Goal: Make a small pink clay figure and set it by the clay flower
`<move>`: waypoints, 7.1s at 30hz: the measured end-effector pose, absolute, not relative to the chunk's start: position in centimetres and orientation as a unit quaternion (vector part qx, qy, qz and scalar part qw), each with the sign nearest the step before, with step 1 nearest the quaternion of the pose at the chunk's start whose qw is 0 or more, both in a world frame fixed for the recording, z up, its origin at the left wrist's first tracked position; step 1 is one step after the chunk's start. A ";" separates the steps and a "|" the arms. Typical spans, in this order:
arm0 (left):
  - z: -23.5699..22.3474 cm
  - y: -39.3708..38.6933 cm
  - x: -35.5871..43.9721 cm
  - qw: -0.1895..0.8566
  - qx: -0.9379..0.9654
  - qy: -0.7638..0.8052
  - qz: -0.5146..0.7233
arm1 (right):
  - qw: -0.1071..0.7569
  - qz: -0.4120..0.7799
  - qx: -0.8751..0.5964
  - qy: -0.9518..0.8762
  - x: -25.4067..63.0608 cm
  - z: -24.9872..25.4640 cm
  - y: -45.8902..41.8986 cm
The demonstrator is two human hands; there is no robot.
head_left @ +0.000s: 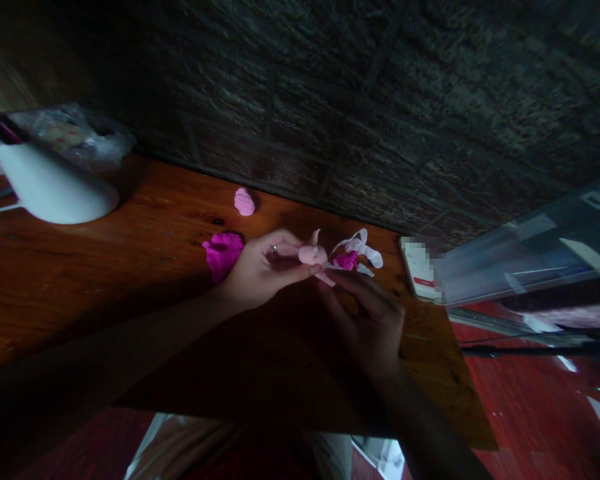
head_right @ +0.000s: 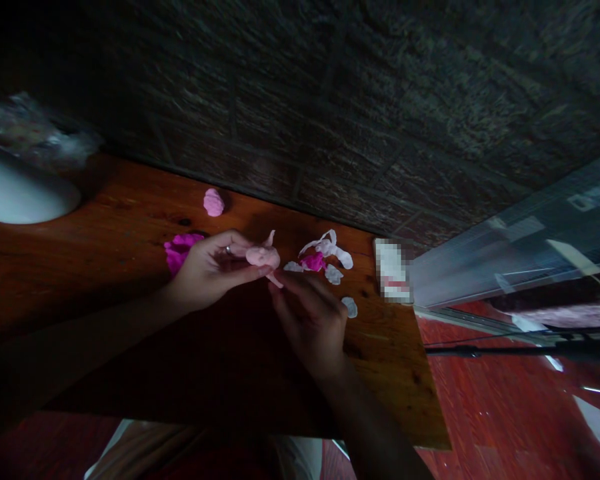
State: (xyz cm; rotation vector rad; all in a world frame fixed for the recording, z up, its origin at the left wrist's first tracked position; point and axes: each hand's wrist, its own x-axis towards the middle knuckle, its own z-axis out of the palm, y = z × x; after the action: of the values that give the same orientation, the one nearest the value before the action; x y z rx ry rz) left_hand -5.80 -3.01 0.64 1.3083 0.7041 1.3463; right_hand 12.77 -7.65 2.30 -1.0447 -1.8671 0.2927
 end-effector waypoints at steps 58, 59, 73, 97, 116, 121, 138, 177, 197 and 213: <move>0.9 -2.2 -6.9 0.797 0.322 0.231 0.455 | 0.499 0.550 -0.466 -0.481 12.8 1.1 -6.0; 0.9 -2.3 -6.8 0.798 0.329 0.229 0.451 | 0.497 0.557 -0.457 -0.484 12.7 1.1 -6.0; 1.4 -2.8 -6.5 0.689 0.493 0.322 0.422 | 0.550 0.542 -0.451 -0.447 12.3 0.8 -5.9; 1.0 -3.1 -6.2 0.546 0.576 0.352 0.497 | 0.548 0.537 -0.460 -0.447 12.0 1.2 -6.0; 1.2 -3.1 -6.0 0.677 0.445 0.352 0.469 | 0.580 0.497 -0.449 -0.463 12.0 0.8 -5.9; 1.2 -2.6 -6.5 0.725 0.420 0.342 0.424 | 0.584 0.493 -0.450 -0.461 11.9 1.1 -5.9; 1.4 -3.2 -5.8 0.597 0.514 0.355 0.503 | 0.569 0.512 -0.452 -0.458 11.6 0.9 -6.2; 1.6 -3.4 -6.3 0.566 0.564 0.346 0.491 | 0.590 0.498 -0.479 -0.418 12.2 1.4 -5.9; 1.2 -2.8 -6.6 0.786 0.390 0.301 0.373 | 0.594 0.470 -0.466 -0.458 12.2 1.1 -5.7; 1.5 -3.1 -6.1 0.599 0.561 0.322 0.472 | 0.608 0.511 -0.444 -0.415 12.1 1.2 -5.7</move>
State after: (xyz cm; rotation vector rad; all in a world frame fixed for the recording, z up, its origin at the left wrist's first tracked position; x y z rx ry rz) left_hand -6.13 -3.14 1.49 1.3011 0.7472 1.0947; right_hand 12.08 -5.71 1.17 -1.0262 -0.9586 1.1805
